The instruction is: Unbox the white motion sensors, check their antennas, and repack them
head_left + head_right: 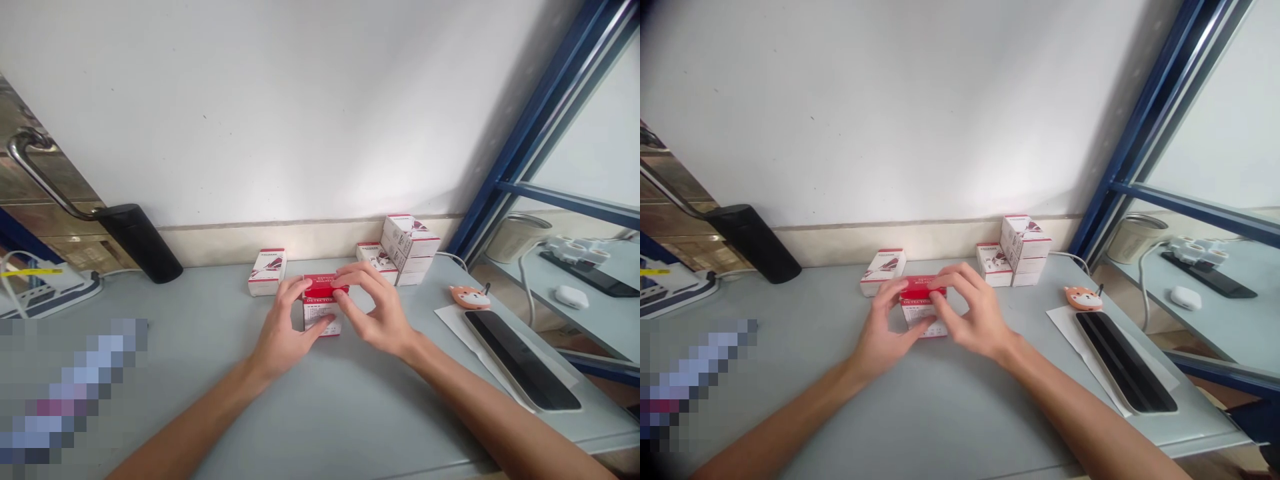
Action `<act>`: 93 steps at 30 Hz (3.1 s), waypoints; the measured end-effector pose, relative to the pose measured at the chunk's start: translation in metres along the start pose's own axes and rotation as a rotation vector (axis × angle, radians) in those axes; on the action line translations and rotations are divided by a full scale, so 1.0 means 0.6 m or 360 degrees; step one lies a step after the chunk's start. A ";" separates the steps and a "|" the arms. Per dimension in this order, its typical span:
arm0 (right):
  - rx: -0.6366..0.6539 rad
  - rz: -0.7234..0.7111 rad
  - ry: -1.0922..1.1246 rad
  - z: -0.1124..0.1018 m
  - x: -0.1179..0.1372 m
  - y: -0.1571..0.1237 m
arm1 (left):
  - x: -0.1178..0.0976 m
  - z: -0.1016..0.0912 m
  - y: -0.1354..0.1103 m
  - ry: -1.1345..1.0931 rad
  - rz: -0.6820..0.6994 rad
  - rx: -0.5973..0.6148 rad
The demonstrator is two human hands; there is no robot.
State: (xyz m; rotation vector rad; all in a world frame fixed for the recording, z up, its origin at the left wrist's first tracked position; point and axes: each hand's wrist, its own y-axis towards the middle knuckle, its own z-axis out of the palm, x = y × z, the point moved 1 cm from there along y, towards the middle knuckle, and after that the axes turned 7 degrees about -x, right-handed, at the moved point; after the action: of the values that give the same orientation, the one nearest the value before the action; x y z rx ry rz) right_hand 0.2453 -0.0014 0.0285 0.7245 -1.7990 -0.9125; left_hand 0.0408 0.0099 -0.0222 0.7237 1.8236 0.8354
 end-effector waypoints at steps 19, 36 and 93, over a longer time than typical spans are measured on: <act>0.0162 -0.0174 -0.0244 -0.001 -0.011 -0.004 | -0.003 -0.006 0.011 0.0073 -0.0068 0.0100; 0.0366 0.0480 -0.1402 -0.038 -0.158 -0.017 | -0.016 -0.014 0.012 0.0369 -0.0005 0.0118; 0.0293 0.0346 -0.1162 -0.035 -0.209 -0.022 | -0.049 -0.037 0.051 -0.0287 -0.0926 0.0287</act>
State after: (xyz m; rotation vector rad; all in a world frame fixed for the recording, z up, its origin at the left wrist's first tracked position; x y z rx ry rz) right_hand 0.3119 0.0855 -0.0378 0.2980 -2.5712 -0.9378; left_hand 0.0339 0.0000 0.0239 0.3279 1.8189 0.2201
